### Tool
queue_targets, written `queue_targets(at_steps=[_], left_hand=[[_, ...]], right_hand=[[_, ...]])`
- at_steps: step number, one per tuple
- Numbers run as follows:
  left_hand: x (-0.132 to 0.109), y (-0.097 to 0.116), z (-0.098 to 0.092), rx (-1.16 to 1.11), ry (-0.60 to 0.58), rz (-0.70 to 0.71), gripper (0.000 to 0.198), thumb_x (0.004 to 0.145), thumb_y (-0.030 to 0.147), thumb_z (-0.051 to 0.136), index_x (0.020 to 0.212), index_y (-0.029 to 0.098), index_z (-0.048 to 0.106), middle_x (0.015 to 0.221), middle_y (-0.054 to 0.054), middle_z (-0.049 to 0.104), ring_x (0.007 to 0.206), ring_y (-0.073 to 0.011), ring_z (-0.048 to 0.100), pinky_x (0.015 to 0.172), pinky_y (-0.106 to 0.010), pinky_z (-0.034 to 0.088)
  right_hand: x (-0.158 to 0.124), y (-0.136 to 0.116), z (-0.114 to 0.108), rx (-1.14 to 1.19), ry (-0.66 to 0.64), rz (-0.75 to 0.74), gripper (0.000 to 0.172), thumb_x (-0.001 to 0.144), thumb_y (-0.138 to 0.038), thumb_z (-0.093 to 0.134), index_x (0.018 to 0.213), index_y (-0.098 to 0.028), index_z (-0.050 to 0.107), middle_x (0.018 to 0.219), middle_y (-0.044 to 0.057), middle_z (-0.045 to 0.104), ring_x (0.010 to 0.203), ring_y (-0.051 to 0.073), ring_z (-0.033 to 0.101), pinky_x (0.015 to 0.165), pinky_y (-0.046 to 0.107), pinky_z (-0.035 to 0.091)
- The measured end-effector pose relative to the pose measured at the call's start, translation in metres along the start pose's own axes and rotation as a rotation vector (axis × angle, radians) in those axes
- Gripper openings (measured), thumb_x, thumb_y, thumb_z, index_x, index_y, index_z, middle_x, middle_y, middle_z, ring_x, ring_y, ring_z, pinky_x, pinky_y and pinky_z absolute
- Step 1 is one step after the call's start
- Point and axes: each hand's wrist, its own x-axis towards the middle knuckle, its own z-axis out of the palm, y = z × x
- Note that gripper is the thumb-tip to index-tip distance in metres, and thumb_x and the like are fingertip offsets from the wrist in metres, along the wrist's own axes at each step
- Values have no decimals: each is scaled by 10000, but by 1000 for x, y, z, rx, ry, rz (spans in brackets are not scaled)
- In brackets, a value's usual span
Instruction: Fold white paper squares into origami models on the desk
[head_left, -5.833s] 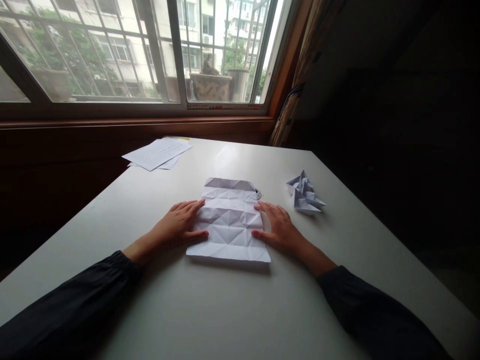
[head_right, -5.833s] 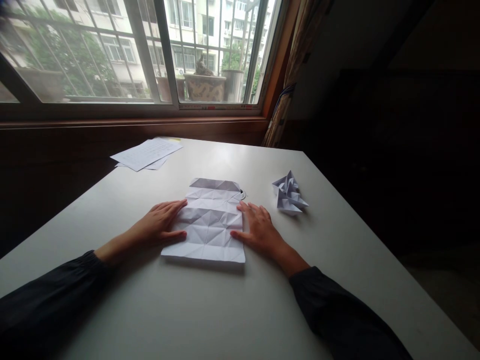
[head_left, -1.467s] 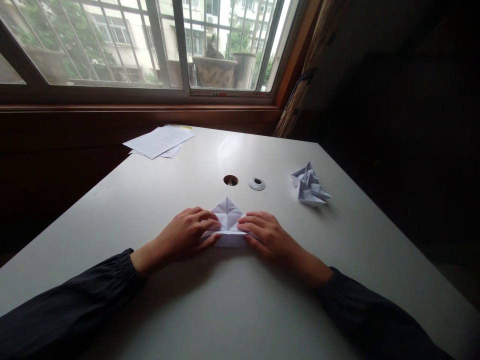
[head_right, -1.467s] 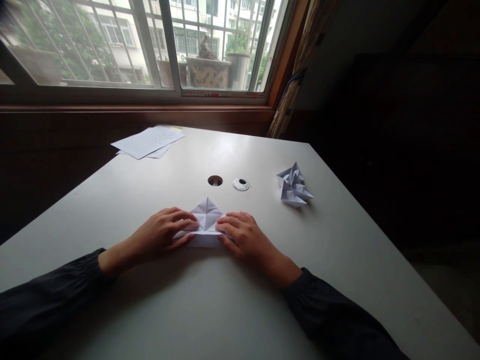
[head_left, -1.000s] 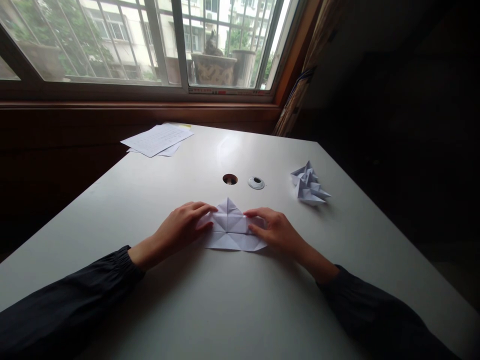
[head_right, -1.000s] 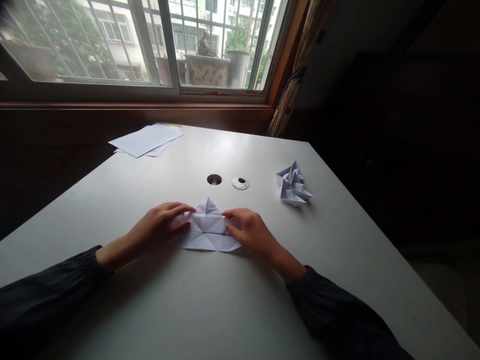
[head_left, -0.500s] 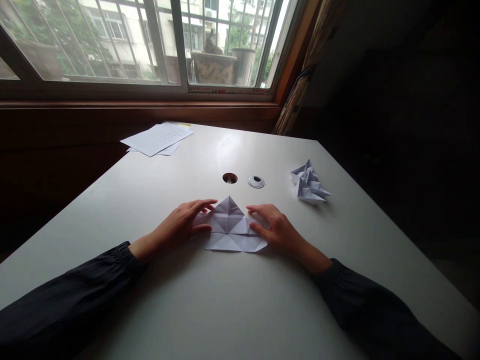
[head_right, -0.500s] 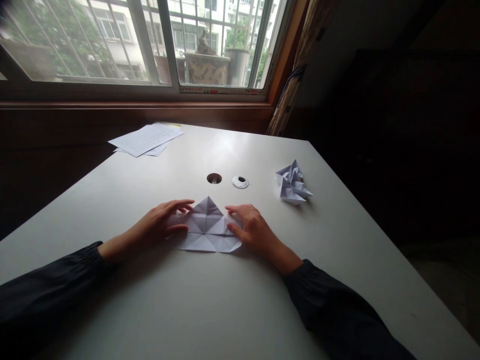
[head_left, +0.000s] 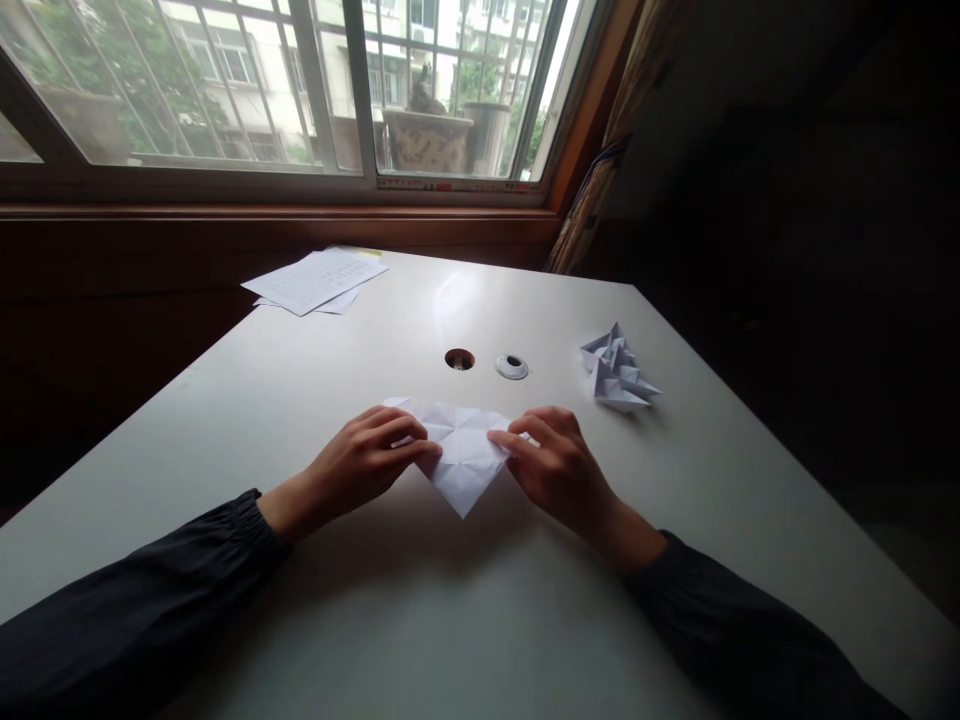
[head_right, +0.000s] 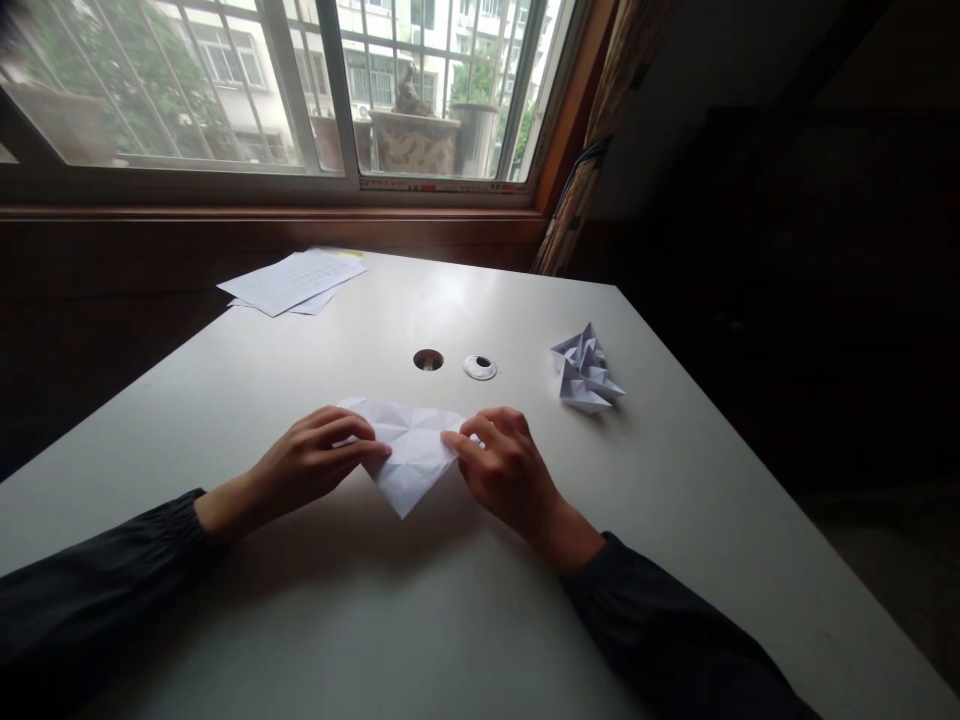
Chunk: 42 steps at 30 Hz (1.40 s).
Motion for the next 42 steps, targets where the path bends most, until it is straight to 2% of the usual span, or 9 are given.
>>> queue_targets(at_steps=[3, 6, 11, 18, 23, 29, 35, 38, 42], left_hand=[[-2, 0, 4, -42, -165, -6, 242, 980, 138, 517, 1133, 244, 672, 1216, -49, 711, 1123, -206, 657, 928, -355, 552], [-3, 0, 7, -70, -215, -46, 228, 990, 159, 505, 1144, 230, 657, 1230, -31, 726, 1109, -191, 688, 978, -354, 551], [-2, 3, 5, -48, -203, -98, 218, 989, 207, 517, 1138, 254, 670, 1176, -26, 750, 1071, -191, 710, 924, -337, 571], [-10, 2, 1, -1, -167, -156, 191, 957, 266, 553, 1094, 238, 682, 1005, -51, 760, 884, -182, 730, 738, -265, 564], [-13, -6, 7, 15, -120, -311, 290, 993, 347, 541, 1264, 271, 611, 1015, -27, 758, 782, -166, 719, 697, -268, 538], [-5, -17, 13, 1, -113, -488, 487, 968, 428, 587, 1414, 263, 482, 1104, -39, 744, 897, -231, 708, 751, -349, 559], [1, -22, 12, 47, -109, -313, 336, 988, 328, 565, 1318, 309, 624, 1269, -51, 692, 1123, -253, 617, 953, -424, 530], [3, -20, 10, 67, -190, -173, 280, 1029, 260, 482, 1191, 311, 704, 1227, -35, 715, 1034, -209, 651, 887, -366, 545], [7, -13, 8, 117, -233, -190, 231, 1017, 337, 517, 1104, 256, 715, 1112, -54, 744, 955, -208, 678, 772, -323, 550]], right_hand=[[1, -3, -1, -33, -123, -45, 302, 902, -83, 573, 1120, -230, 721, 1038, 89, 697, 1069, 291, 563, 971, 469, 415], [0, -6, -1, -21, -192, -58, 303, 890, -100, 603, 1161, -196, 697, 1062, 98, 698, 1043, 285, 578, 934, 451, 433], [-5, -8, -5, -4, -231, -54, 336, 902, -126, 601, 1228, -180, 661, 1128, 114, 707, 1035, 283, 617, 908, 436, 472], [-12, -6, -8, -29, -203, -15, 187, 941, -159, 566, 1081, -178, 689, 1041, 113, 734, 924, 273, 671, 834, 408, 502], [-12, 0, 2, -6, -96, 57, 207, 1025, -235, 496, 1140, -160, 651, 954, 113, 737, 873, 261, 680, 827, 388, 501], [-6, 6, 16, -14, -56, 187, 184, 1024, -254, 521, 1124, -180, 657, 966, 98, 721, 892, 257, 655, 841, 381, 504], [-2, 11, 20, -34, -73, 246, 267, 970, -259, 619, 1230, -202, 652, 1022, 84, 696, 910, 253, 628, 867, 391, 497], [-1, 13, 21, -29, -80, 224, 211, 986, -252, 595, 1160, -261, 713, 1050, 74, 685, 947, 248, 617, 870, 385, 488], [0, 14, 24, -23, -59, 237, 216, 980, -240, 588, 1114, -290, 749, 1177, 83, 661, 1034, 262, 601, 908, 412, 480]])
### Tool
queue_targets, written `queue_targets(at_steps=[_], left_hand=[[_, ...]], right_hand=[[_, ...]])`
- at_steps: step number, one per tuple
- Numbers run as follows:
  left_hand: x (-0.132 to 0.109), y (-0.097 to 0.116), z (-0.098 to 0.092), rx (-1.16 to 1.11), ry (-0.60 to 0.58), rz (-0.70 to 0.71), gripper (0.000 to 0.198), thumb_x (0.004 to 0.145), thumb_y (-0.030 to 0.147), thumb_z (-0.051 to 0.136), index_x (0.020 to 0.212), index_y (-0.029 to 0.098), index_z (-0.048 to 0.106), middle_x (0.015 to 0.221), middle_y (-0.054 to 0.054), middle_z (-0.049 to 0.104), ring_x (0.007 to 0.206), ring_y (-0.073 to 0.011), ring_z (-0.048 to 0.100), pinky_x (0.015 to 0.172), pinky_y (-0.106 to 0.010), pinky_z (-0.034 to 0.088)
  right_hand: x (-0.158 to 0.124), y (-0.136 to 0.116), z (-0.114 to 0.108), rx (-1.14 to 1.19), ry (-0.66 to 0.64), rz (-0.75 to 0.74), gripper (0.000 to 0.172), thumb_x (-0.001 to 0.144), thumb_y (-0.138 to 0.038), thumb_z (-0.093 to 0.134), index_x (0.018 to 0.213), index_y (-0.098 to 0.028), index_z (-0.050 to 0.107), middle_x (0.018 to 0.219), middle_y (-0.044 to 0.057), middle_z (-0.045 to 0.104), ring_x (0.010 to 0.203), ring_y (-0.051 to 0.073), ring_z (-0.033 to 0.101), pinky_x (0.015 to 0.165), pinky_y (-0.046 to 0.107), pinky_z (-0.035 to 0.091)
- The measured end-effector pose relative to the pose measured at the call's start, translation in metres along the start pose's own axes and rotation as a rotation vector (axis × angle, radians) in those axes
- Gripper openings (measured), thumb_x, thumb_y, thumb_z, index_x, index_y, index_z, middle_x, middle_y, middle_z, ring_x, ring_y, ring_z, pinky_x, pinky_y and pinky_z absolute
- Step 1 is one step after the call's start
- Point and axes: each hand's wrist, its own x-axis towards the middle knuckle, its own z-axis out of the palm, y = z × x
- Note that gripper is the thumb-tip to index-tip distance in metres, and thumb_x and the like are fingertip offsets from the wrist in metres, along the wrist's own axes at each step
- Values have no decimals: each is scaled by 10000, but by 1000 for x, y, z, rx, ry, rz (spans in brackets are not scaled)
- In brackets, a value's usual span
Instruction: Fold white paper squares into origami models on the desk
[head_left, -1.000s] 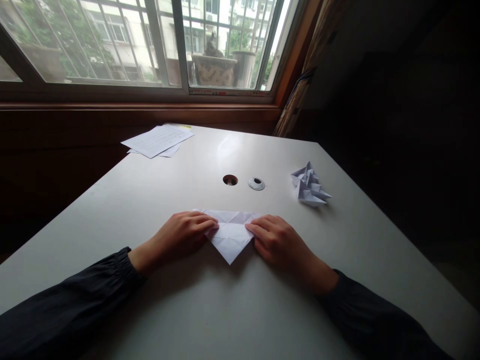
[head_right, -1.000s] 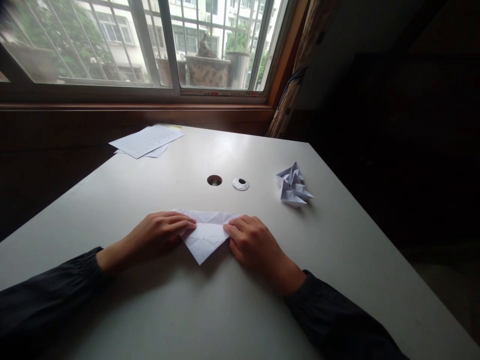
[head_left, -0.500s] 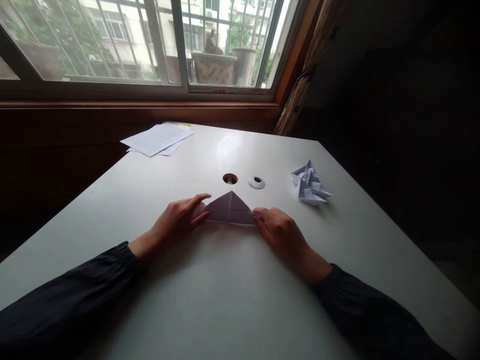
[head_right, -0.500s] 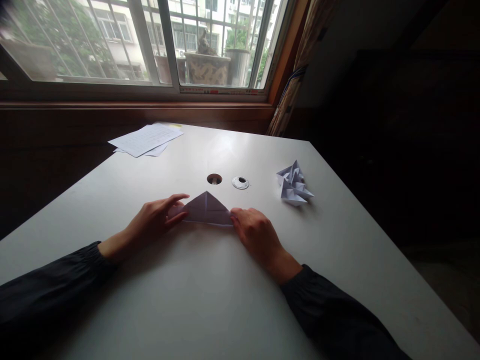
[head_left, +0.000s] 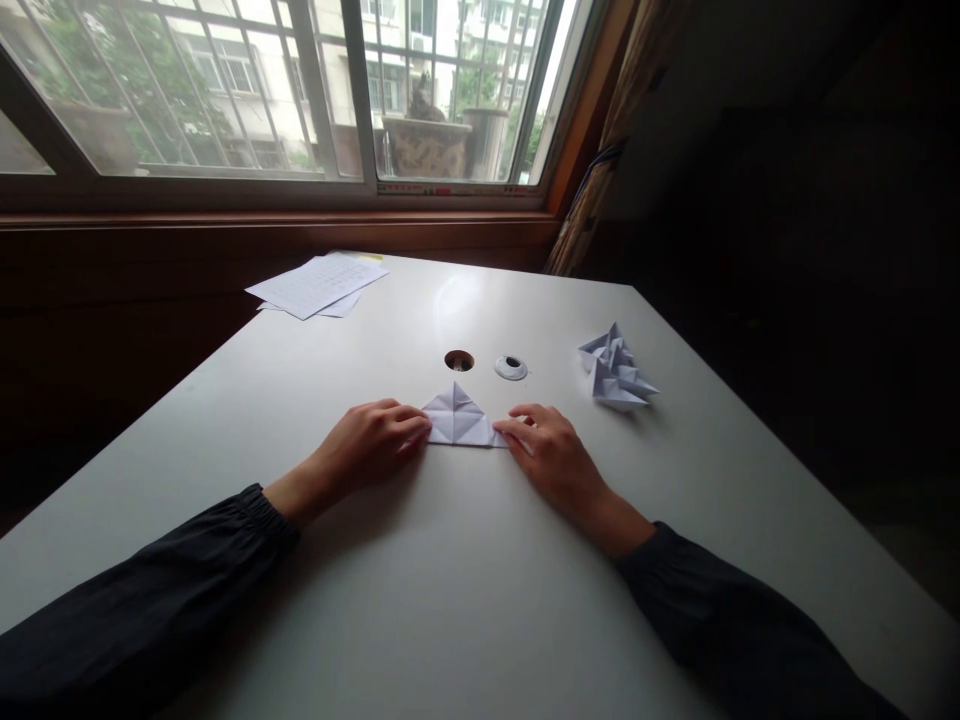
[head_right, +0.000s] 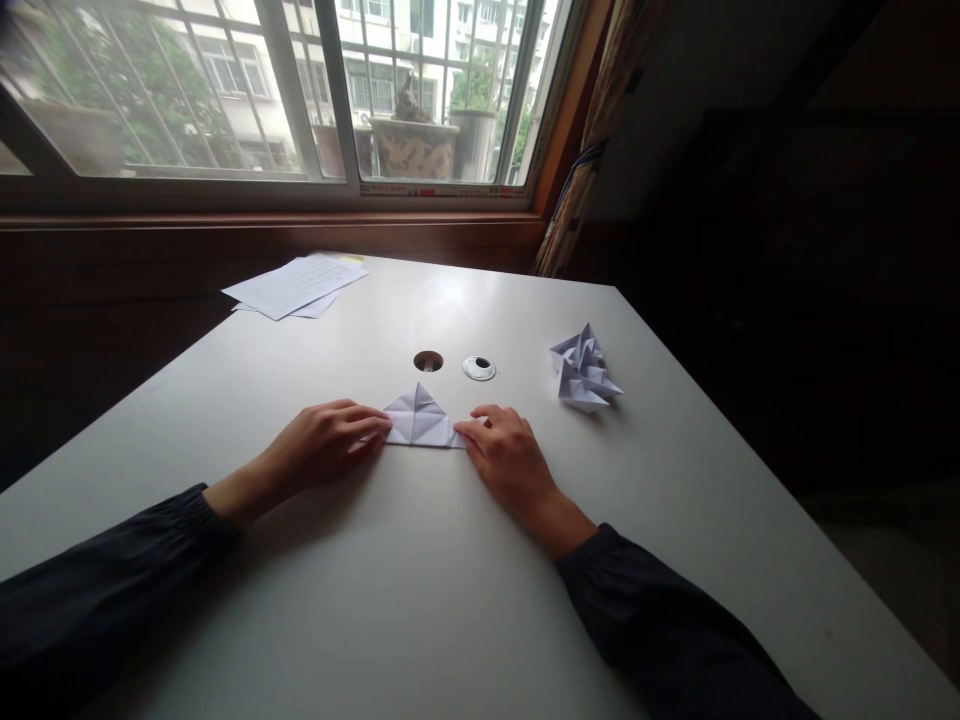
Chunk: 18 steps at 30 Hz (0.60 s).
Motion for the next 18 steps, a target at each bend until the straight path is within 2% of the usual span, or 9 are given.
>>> queue_targets(at_steps=[2, 5, 8, 14, 18], left_hand=[[2, 2, -1, 33, -4, -36, 272, 991, 454, 556, 1061, 241, 710, 1075, -60, 744, 928, -221, 685, 734, -323, 542], [4, 1, -1, 70, 10, -69, 362, 974, 538, 559, 1157, 249, 680, 1084, -65, 739, 911, -223, 699, 691, -302, 524], [5, -3, 0, 82, 26, -36, 377, 993, 528, 533, 1216, 251, 660, 1052, -68, 737, 880, -207, 709, 663, -272, 501], [3, -5, 3, -1, 100, 3, 335, 1010, 493, 522, 1152, 239, 688, 958, -49, 734, 724, -144, 691, 606, -235, 468], [2, -1, 6, -128, 133, -14, 329, 1012, 459, 535, 1245, 256, 647, 940, -32, 734, 702, -125, 682, 657, -236, 504]], right_hand=[[0, -2, 0, 10, 7, 21, 203, 966, -267, 607, 1108, -290, 750, 1230, 87, 641, 1068, 272, 592, 927, 427, 474], [-1, -7, -1, 32, 8, 34, 200, 951, -340, 634, 1113, -285, 738, 1237, 90, 637, 1088, 282, 583, 948, 441, 462], [-2, -9, -3, 49, 11, 20, 223, 942, -374, 645, 1124, -273, 724, 1210, 97, 654, 1094, 293, 582, 956, 453, 458], [0, -4, -4, 141, 41, -20, 265, 947, -413, 643, 1147, -244, 686, 1171, 103, 692, 1079, 298, 622, 959, 472, 487], [2, -2, -1, 294, 156, 77, 445, 951, -469, 624, 1311, -215, 562, 1178, 121, 697, 1049, 283, 668, 933, 443, 533]])
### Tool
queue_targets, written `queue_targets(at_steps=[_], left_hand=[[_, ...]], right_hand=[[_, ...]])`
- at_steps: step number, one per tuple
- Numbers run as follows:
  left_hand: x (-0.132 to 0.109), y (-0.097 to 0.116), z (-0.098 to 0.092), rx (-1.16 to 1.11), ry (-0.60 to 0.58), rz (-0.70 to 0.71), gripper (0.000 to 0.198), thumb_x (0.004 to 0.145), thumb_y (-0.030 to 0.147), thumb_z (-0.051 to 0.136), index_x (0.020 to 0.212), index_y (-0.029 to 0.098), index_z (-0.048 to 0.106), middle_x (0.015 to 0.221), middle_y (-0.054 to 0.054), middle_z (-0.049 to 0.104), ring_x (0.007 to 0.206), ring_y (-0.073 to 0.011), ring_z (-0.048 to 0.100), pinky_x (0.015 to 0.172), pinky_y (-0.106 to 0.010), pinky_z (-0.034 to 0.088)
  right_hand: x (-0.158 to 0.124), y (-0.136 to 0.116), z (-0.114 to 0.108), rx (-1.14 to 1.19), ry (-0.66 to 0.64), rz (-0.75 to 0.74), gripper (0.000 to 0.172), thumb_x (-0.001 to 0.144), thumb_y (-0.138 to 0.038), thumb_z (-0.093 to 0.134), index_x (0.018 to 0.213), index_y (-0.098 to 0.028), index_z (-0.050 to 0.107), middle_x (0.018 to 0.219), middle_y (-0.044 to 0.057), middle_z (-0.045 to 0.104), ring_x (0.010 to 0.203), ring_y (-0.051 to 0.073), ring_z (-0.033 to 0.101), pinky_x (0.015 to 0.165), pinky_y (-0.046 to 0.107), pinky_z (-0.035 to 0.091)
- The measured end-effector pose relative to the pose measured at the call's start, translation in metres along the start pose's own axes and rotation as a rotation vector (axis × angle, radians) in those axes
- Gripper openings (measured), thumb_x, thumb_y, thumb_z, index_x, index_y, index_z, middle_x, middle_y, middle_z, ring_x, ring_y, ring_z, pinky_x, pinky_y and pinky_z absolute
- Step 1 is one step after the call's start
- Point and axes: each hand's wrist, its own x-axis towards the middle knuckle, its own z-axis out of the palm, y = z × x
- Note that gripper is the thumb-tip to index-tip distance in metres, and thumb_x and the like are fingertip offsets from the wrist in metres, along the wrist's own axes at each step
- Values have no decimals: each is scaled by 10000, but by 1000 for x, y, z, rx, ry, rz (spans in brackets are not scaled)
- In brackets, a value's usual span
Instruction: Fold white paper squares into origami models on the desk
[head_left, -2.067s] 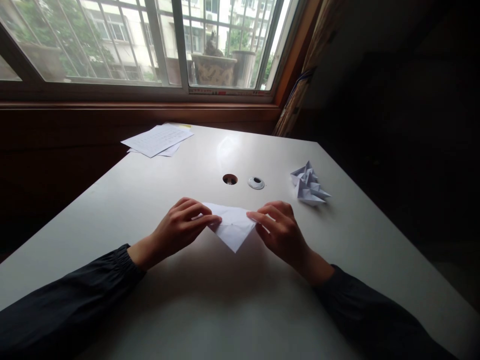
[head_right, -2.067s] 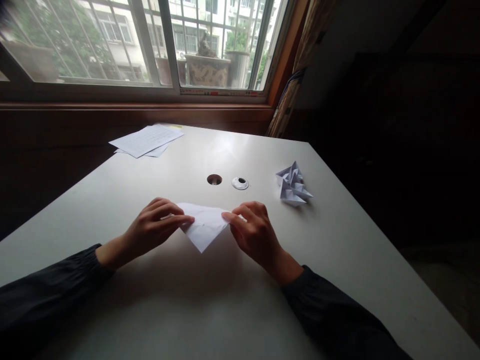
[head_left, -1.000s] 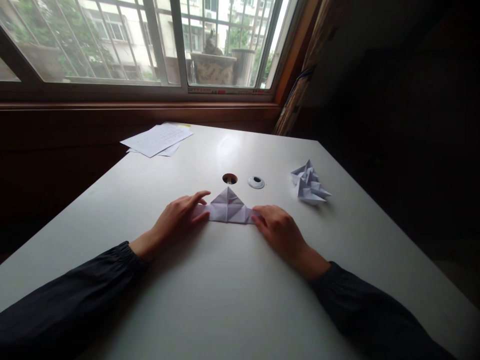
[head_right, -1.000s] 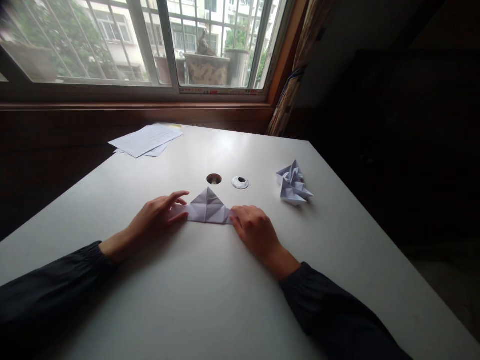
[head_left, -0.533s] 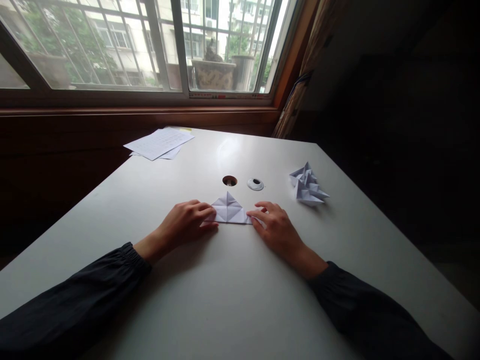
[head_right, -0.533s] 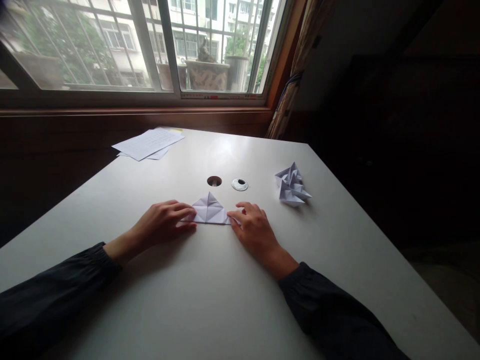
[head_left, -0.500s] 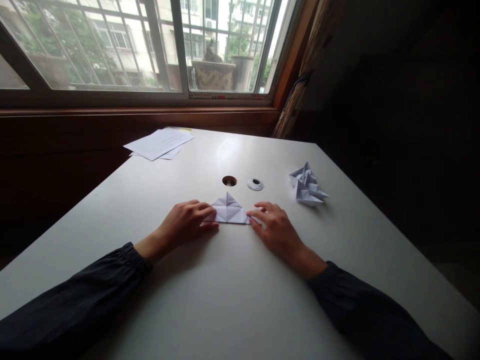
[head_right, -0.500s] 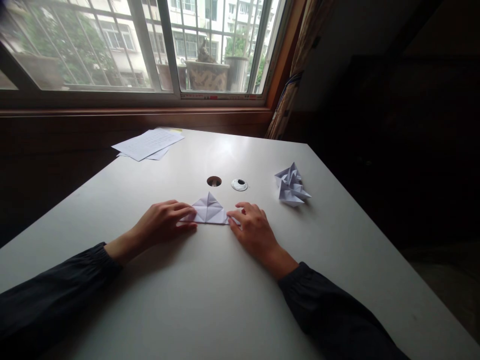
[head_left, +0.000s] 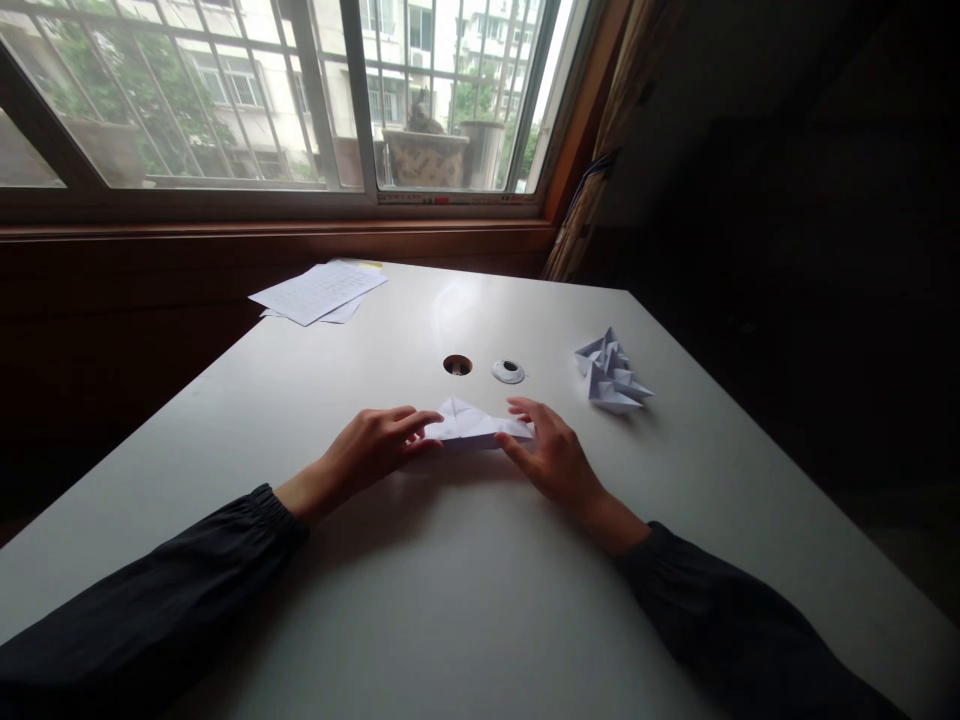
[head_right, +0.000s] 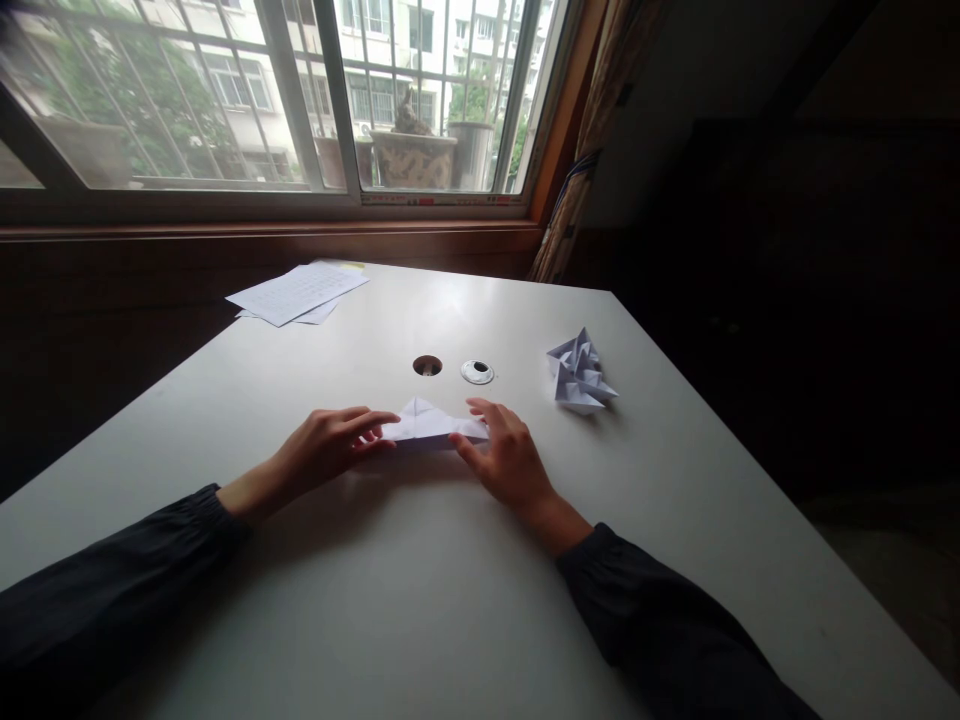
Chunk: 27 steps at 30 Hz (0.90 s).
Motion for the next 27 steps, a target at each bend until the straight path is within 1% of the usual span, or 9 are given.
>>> queue_targets(at_steps=[3, 5, 9, 11, 13, 16, 19, 22, 27], left_hand=[[0, 6, 2, -111, 13, -77, 362, 1016, 439, 527, 1328, 266, 585, 919, -23, 731, 687, -125, 682, 656, -233, 514], [1, 12, 2, -204, -7, -143, 397, 1015, 429, 522, 1378, 269, 527, 914, -13, 726, 664, -121, 682, 634, -224, 513], [2, 19, -1, -352, -39, -226, 499, 1016, 366, 501, 1496, 295, 380, 934, -1, 711, 598, -98, 654, 574, -198, 481], [1, 19, -2, -382, -29, -253, 509, 1021, 326, 475, 1518, 310, 368, 919, 0, 705, 594, -95, 648, 585, -201, 479], [0, 17, -2, -427, -35, -279, 463, 1026, 293, 443, 1489, 307, 428, 879, 1, 703, 616, -103, 655, 617, -211, 489], [-2, 12, -2, -489, -85, -299, 358, 1017, 271, 444, 1347, 270, 582, 777, 13, 688, 643, -117, 650, 664, -226, 493], [-3, 6, -5, -463, -121, -271, 289, 999, 279, 470, 1187, 244, 687, 844, -11, 715, 713, -134, 648, 722, -246, 492], [-4, 2, -10, -377, -151, -191, 301, 999, 317, 470, 1128, 251, 734, 970, -40, 724, 745, -141, 643, 742, -259, 483], [-7, 6, -11, -179, -177, -198, 331, 1014, 435, 487, 1066, 266, 767, 836, -35, 679, 636, -125, 587, 649, -252, 438]], right_hand=[[1, 0, 3, 50, 59, 124, 622, 914, -544, 647, 1399, -195, 471, 1151, 136, 709, 1015, 291, 697, 882, 430, 562], [2, -2, 4, 50, 57, 168, 665, 905, -574, 644, 1410, -183, 459, 1083, 133, 723, 974, 299, 712, 848, 433, 570], [3, -9, 3, 56, 17, 124, 519, 942, -520, 613, 1333, -190, 522, 1057, 119, 722, 925, 289, 714, 849, 431, 560], [2, -12, 2, 52, 9, 57, 398, 962, -455, 602, 1264, -198, 566, 1047, 110, 723, 934, 283, 707, 860, 429, 554], [0, -14, 0, 46, 6, -26, 283, 976, -381, 595, 1201, -209, 601, 1042, 98, 730, 976, 279, 699, 881, 432, 547], [-3, -14, -1, 32, -26, -128, 177, 977, -252, 591, 1142, -230, 647, 1089, 82, 737, 1037, 267, 681, 927, 443, 530], [-6, -14, -1, 26, -88, -176, 238, 946, -126, 581, 1120, -249, 686, 1115, 69, 734, 1059, 257, 664, 943, 448, 521], [-8, -12, 0, 31, -128, -200, 306, 902, -63, 593, 1108, -257, 710, 1125, 63, 729, 1070, 250, 650, 955, 454, 511], [-9, -10, 1, -16, -202, -210, 254, 896, -72, 616, 1013, -264, 734, 1126, 45, 727, 1072, 241, 636, 963, 459, 481]])
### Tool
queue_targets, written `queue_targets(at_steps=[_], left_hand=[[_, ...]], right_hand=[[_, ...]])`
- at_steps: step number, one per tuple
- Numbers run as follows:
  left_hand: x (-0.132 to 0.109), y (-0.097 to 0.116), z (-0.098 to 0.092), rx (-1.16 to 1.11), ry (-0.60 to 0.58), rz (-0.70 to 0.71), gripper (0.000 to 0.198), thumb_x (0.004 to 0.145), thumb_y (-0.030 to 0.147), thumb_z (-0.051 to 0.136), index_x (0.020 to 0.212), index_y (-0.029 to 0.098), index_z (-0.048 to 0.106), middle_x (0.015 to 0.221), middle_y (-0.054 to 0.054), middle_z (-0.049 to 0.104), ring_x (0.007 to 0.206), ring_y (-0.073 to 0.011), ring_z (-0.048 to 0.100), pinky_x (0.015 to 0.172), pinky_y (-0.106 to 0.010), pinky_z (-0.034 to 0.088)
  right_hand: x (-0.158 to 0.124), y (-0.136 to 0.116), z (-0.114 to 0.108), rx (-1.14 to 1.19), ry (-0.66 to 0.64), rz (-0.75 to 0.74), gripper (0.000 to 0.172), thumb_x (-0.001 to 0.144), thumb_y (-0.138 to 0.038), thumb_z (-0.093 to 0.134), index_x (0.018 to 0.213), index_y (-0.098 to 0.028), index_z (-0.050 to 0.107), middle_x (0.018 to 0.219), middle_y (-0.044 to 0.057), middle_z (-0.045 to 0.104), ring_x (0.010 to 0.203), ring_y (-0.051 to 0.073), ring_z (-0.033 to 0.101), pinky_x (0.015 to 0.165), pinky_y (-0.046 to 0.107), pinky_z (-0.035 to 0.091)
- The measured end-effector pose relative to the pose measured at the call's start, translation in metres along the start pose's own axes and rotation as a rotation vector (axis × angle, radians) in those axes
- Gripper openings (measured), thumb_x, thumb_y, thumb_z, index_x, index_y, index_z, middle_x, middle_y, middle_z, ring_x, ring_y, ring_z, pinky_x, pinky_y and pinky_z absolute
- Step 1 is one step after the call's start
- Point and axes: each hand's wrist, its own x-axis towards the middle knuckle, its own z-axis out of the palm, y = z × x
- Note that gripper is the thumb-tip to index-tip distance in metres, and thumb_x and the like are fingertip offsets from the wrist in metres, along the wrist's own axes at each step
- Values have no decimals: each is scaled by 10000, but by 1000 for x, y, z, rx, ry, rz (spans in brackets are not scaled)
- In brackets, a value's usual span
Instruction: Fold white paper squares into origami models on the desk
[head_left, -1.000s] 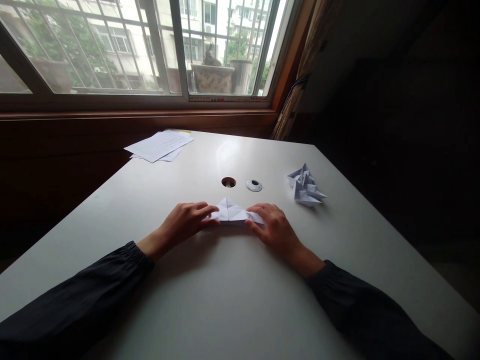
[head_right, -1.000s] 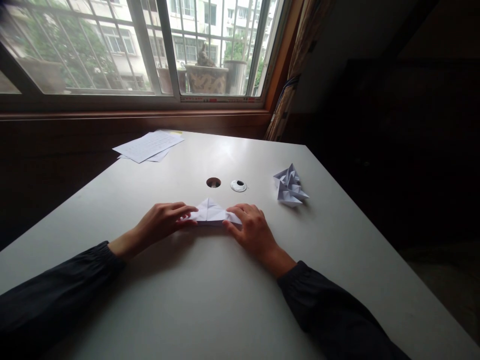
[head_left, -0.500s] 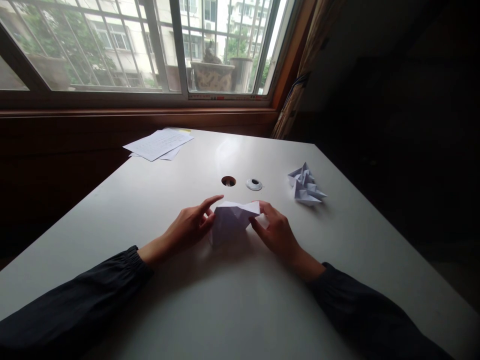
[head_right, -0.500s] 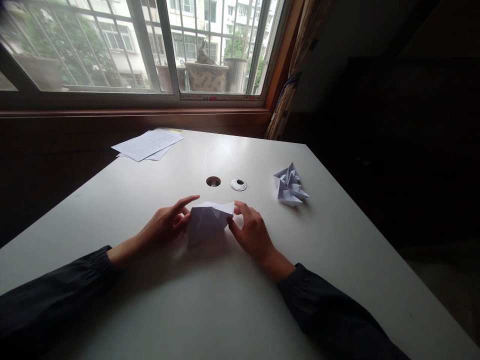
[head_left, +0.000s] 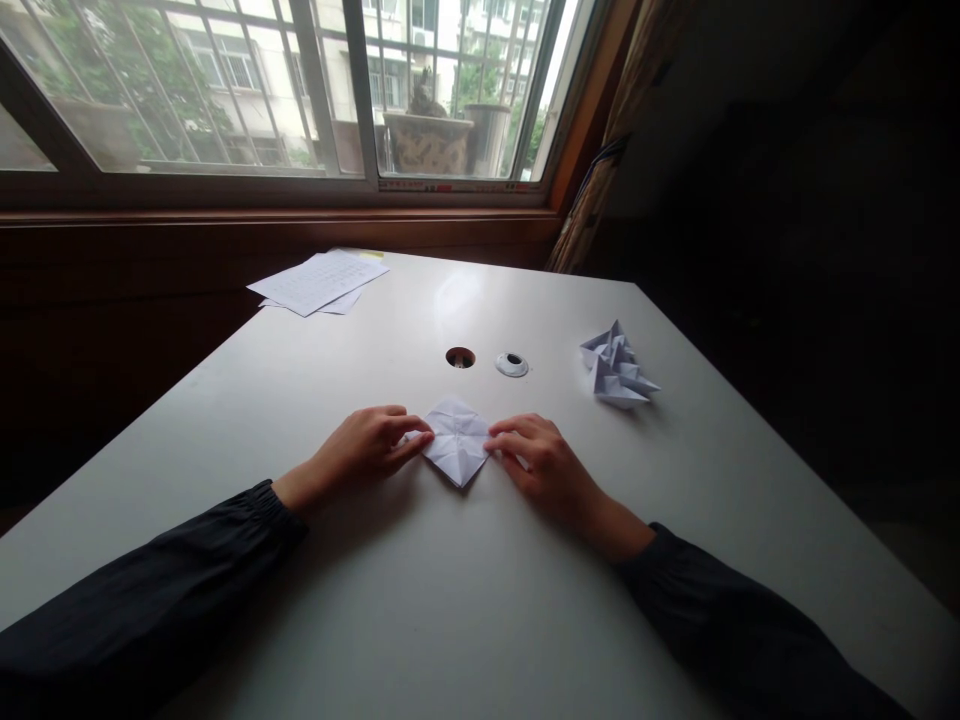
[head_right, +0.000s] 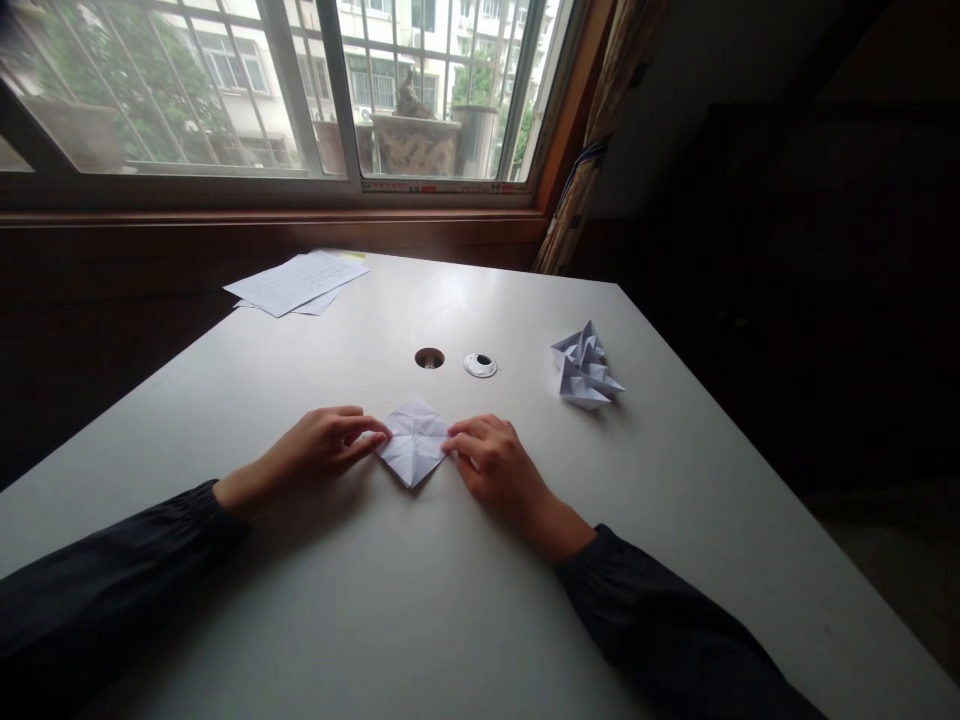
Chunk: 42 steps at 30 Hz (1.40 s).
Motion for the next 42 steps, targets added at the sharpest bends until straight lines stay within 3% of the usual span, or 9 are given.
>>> queue_targets(at_steps=[7, 13, 16, 22, 27, 32, 35, 38, 42], left_hand=[[6, 11, 7, 186, 112, 68, 350, 951, 538, 593, 907, 215, 722, 921, -74, 663, 856, -205, 600, 726, -315, 492], [10, 13, 12, 98, 62, 286, 206, 1026, 245, 489, 1040, 202, 690, 1060, -88, 690, 967, -195, 626, 901, -359, 532], [8, 13, 13, 48, 50, 309, 238, 1025, 203, 474, 1094, 231, 700, 1105, -81, 703, 1020, -200, 630, 923, -361, 526], [5, 10, 13, -76, -35, 327, 324, 1008, 157, 489, 1015, 317, 770, 1132, -34, 708, 1054, -186, 618, 982, -356, 484], [5, 12, 12, -14, -56, 328, 330, 982, 174, 544, 1144, 381, 745, 1126, -33, 695, 1077, -212, 602, 1014, -398, 459], [5, 12, 16, 5, -19, 253, 226, 969, 196, 544, 1123, 247, 701, 1080, -67, 686, 963, -202, 626, 899, -349, 501], [4, 12, 17, -56, 17, 167, 232, 972, 221, 556, 1185, 221, 648, 1036, -65, 689, 910, -188, 639, 816, -307, 516], [1, 11, 12, -70, -2, 276, 314, 987, 176, 523, 1249, 293, 653, 1149, -56, 683, 1000, -186, 649, 905, -323, 502], [-4, 9, 3, -98, -81, 403, 310, 948, 139, 564, 1169, 294, 716, 1245, -62, 668, 1079, -197, 643, 995, -343, 486]], right_hand=[[13, -19, -5, -86, -41, -24, 106, 924, -205, 623, 1000, -226, 694, 1105, 94, 710, 1108, 285, 603, 963, 480, 464], [26, -33, 4, -133, -109, -112, 624, 827, -56, 573, 1426, -223, 516, 1462, 125, 550, 1383, 339, 434, 1147, 550, 336], [26, -30, 9, -113, -118, -109, 527, 819, -62, 578, 1316, -238, 590, 1420, 116, 565, 1416, 352, 397, 1161, 572, 313], [20, -26, 6, 0, 36, -83, 320, 840, -41, 550, 1102, -219, 599, 1180, 112, 608, 1259, 298, 528, 1066, 501, 423], [17, -27, 3, 30, 74, -73, 229, 861, -70, 570, 1026, -222, 613, 1128, 107, 605, 1133, 288, 574, 982, 476, 472], [19, -26, 4, 68, -6, -106, 343, 895, -95, 579, 1216, -213, 590, 1128, 100, 672, 1084, 270, 600, 982, 464, 471], [19, -23, 7, 72, -55, -131, 239, 922, -124, 590, 1135, -221, 642, 1079, 82, 712, 1075, 265, 615, 986, 456, 462], [18, -21, 8, 60, -58, -142, 177, 914, -123, 613, 1036, -226, 688, 1055, 73, 723, 1044, 259, 623, 968, 449, 466], [14, -19, 6, 79, -74, -139, 261, 864, -76, 630, 1063, -230, 699, 1072, 74, 722, 1051, 264, 622, 975, 454, 476]])
